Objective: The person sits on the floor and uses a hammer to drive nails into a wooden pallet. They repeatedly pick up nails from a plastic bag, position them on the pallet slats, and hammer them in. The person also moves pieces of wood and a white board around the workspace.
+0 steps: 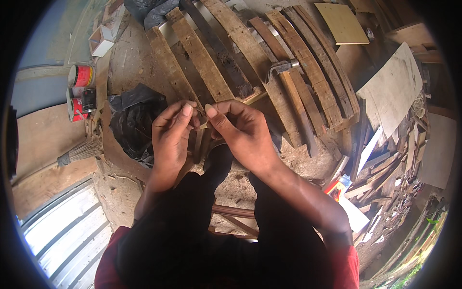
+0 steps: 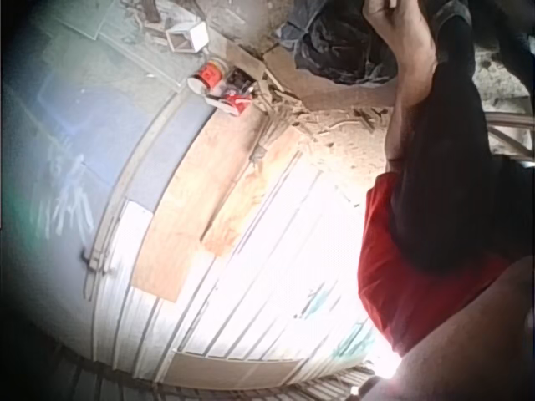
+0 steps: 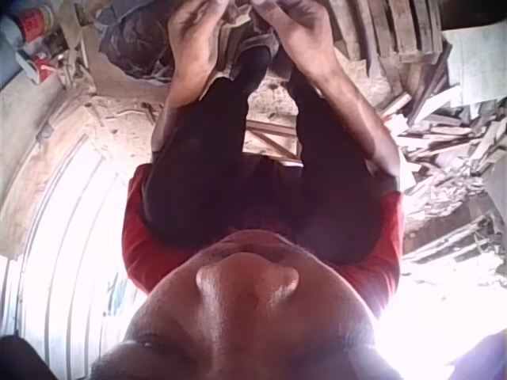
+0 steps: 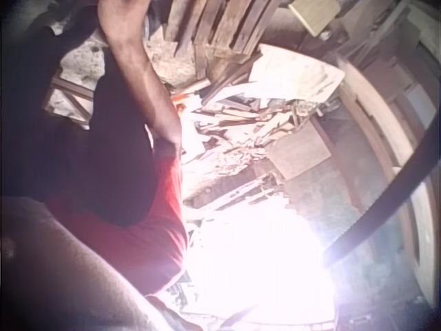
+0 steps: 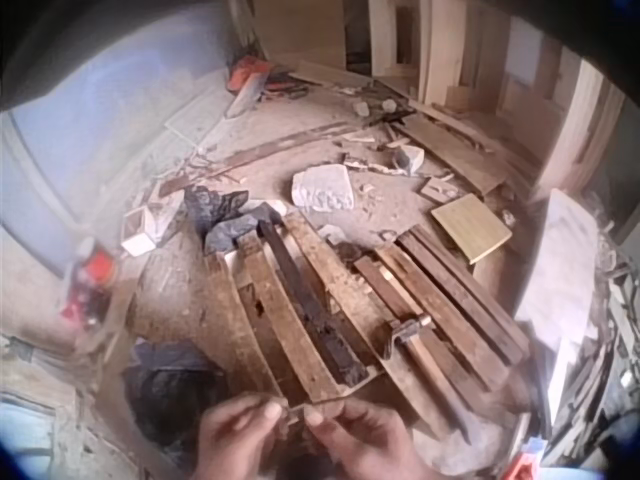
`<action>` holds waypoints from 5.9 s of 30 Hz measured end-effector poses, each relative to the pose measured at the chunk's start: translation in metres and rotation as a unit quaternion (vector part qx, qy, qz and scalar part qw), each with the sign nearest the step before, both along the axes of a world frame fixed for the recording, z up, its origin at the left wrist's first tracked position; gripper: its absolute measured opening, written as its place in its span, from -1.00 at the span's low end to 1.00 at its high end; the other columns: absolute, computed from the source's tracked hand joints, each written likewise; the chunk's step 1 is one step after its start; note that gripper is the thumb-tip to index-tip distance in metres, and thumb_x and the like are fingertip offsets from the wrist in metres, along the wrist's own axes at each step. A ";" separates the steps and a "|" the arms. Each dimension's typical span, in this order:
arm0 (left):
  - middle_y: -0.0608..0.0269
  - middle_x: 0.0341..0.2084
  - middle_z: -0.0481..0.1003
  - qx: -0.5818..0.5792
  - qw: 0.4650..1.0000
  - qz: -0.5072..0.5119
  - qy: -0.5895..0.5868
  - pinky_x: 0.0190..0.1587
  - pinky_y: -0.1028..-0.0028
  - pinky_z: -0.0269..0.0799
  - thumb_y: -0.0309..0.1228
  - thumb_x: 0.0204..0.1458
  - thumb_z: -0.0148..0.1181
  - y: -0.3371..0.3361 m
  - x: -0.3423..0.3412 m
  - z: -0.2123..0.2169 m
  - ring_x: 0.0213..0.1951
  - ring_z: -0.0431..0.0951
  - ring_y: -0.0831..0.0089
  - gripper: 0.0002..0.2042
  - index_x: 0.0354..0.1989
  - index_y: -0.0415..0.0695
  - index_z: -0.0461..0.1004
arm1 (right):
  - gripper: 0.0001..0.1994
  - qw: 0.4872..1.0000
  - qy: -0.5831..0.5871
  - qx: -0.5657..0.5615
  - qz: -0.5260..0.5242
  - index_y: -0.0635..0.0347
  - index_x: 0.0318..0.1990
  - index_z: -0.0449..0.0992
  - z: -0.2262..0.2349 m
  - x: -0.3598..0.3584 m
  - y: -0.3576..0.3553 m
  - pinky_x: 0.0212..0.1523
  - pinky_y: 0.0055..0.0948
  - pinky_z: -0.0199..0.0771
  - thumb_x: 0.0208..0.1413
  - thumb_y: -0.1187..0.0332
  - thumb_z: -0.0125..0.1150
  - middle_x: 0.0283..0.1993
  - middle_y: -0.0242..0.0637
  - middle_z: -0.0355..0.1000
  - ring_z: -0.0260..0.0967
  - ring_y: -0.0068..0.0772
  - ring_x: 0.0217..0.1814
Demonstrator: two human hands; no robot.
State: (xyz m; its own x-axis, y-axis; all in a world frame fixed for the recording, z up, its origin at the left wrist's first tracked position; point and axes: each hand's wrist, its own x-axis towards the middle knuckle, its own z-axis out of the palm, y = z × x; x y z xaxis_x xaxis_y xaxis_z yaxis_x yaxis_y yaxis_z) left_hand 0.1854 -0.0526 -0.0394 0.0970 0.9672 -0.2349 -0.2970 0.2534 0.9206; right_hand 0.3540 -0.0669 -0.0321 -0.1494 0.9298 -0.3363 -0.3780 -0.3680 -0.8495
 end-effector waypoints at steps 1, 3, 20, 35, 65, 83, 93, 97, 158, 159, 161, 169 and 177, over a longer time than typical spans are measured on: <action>0.25 -0.33 0.54 -0.003 1.000 0.001 0.000 -0.22 0.51 0.35 -0.45 0.24 0.16 0.000 0.000 0.000 -0.32 0.48 0.53 -0.81 -0.08 -0.31 0.55 | -0.77 1.000 0.002 -0.002 0.001 0.33 -0.16 0.55 0.000 0.000 0.000 -0.26 -0.62 0.47 0.30 0.28 0.21 -0.36 -0.42 0.48 0.39 -0.69 -0.32; 0.25 -0.33 0.54 -0.005 1.000 0.001 -0.002 -0.21 0.51 0.35 -0.45 0.23 0.17 -0.001 0.000 -0.001 -0.31 0.48 0.53 -0.81 -0.09 -0.31 0.54 | -0.78 1.000 0.001 -0.005 0.009 0.34 -0.15 0.54 0.000 0.001 0.000 -0.26 -0.62 0.46 0.30 0.31 0.22 -0.35 -0.41 0.49 0.39 -0.69 -0.32; 0.27 -0.32 0.62 0.055 0.946 -0.238 0.215 -0.19 0.59 0.43 -0.60 0.09 0.27 -0.013 0.008 0.011 -0.25 0.54 0.65 -0.76 -0.05 -0.29 0.57 | -0.81 0.948 -0.249 0.128 0.150 0.34 -0.23 0.58 -0.013 0.047 -0.022 -0.22 -0.48 0.43 0.21 0.34 0.28 -0.27 -0.25 0.52 0.42 -0.55 -0.26; 0.06 -0.33 0.58 0.427 0.765 -0.256 0.408 -0.08 0.28 0.45 -0.49 0.23 0.07 0.129 0.035 -0.017 -0.23 0.60 0.16 -0.88 -0.12 -0.24 0.44 | -0.57 0.672 -0.698 0.231 -0.084 0.31 0.05 0.41 -0.086 0.125 -0.004 -0.02 -0.06 0.41 0.11 0.28 0.36 -0.06 0.03 0.43 0.41 0.10 -0.05; 0.34 -0.32 0.61 0.265 0.895 0.139 0.331 -0.19 0.61 0.40 -0.36 0.19 0.26 0.358 -0.054 -0.106 -0.28 0.51 0.68 -0.81 -0.17 -0.24 0.58 | -0.56 0.904 -0.420 0.063 -0.051 0.41 -0.03 0.51 -0.065 0.108 0.102 -0.41 -0.46 0.34 0.26 0.10 0.23 -0.48 -0.28 0.43 0.32 -0.58 -0.44; 0.27 -0.32 0.59 0.271 0.886 0.136 0.351 -0.08 0.55 0.42 -0.43 0.21 0.22 0.350 -0.034 -0.127 -0.23 0.52 0.60 -0.84 -0.17 -0.29 0.53 | -0.60 0.914 -0.402 0.052 -0.013 0.40 0.05 0.44 -0.077 0.109 0.102 -0.22 -0.39 0.50 0.27 0.21 0.22 -0.20 -0.02 0.53 0.54 -0.36 -0.22; 0.06 -0.27 0.61 0.308 0.861 0.137 0.382 -0.08 0.39 0.46 -0.44 0.11 0.30 0.351 -0.034 -0.128 -0.21 0.61 0.24 -0.83 -0.20 -0.27 0.57 | -0.60 0.930 -0.365 0.041 0.015 0.41 0.09 0.42 -0.055 0.106 0.117 -0.50 -0.50 0.29 0.30 0.22 0.18 -0.50 -0.34 0.42 0.30 -0.61 -0.52; 0.09 -0.27 0.63 0.322 0.844 0.136 0.406 -0.07 0.46 0.44 -0.40 0.11 0.32 0.347 -0.041 -0.125 -0.22 0.59 0.39 -0.79 -0.19 -0.30 0.58 | -0.57 0.936 -0.308 0.170 0.006 0.40 0.18 0.37 0.007 0.064 0.159 -0.53 -0.56 0.25 0.35 0.20 0.10 -0.46 -0.38 0.40 0.24 -0.68 -0.53; 0.02 -0.34 0.61 0.351 0.791 0.151 0.479 -0.17 0.31 0.49 -0.40 0.03 0.35 0.346 -0.035 -0.120 -0.25 0.62 0.09 -0.82 -0.26 -0.24 0.64 | -0.59 0.804 -0.487 0.338 0.049 0.31 0.23 0.28 -0.050 -0.020 0.287 -0.25 0.17 0.47 0.31 0.30 0.04 -0.38 0.35 0.46 0.45 0.40 -0.23; 0.01 -0.34 0.61 0.352 0.792 0.150 0.475 -0.16 0.31 0.49 -0.39 0.03 0.35 0.346 -0.035 -0.120 -0.25 0.62 0.08 -0.82 -0.26 -0.24 0.64 | -0.59 0.807 -0.489 0.328 0.048 0.33 0.24 0.29 -0.050 -0.020 0.287 -0.25 0.11 0.48 0.31 0.32 0.05 -0.35 0.34 0.47 0.45 0.39 -0.20; 0.01 -0.34 0.61 0.355 0.795 0.150 0.469 -0.16 0.31 0.49 -0.39 0.03 0.35 0.347 -0.034 -0.119 -0.25 0.62 0.08 -0.81 -0.26 -0.25 0.63 | -0.59 0.812 -0.494 0.306 0.047 0.36 0.24 0.29 -0.049 -0.020 0.286 -0.26 -0.01 0.49 0.32 0.34 0.07 -0.29 0.34 0.47 0.43 0.37 -0.13; 0.00 -0.32 0.61 0.345 0.792 0.143 0.483 -0.15 0.32 0.49 -0.38 0.05 0.34 0.346 -0.035 -0.120 -0.23 0.62 0.07 -0.80 -0.25 -0.26 0.63 | -0.59 0.801 -0.492 0.337 0.050 0.35 0.20 0.32 -0.063 -0.013 0.291 -0.24 0.13 0.47 0.30 0.29 0.07 -0.34 0.34 0.47 0.44 0.40 -0.19; 0.00 -0.28 0.61 0.360 0.787 0.137 0.481 -0.10 0.31 0.49 -0.39 0.06 0.33 0.350 -0.038 -0.126 -0.19 0.62 0.09 -0.80 -0.21 -0.26 0.61 | -0.60 0.797 -0.509 0.316 0.079 0.34 0.18 0.33 -0.048 -0.011 0.293 -0.17 0.09 0.48 0.30 0.29 0.07 -0.30 0.33 0.48 0.45 0.39 -0.15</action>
State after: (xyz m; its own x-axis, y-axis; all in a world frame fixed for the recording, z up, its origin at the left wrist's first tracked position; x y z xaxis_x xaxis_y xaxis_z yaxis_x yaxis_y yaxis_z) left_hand 0.1477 0.2977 -0.1650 -0.0262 0.8372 0.5463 0.6734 -0.3891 0.6286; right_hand 0.3431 0.2257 -0.0802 -0.2302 0.9582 0.1697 0.6342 0.2799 -0.7207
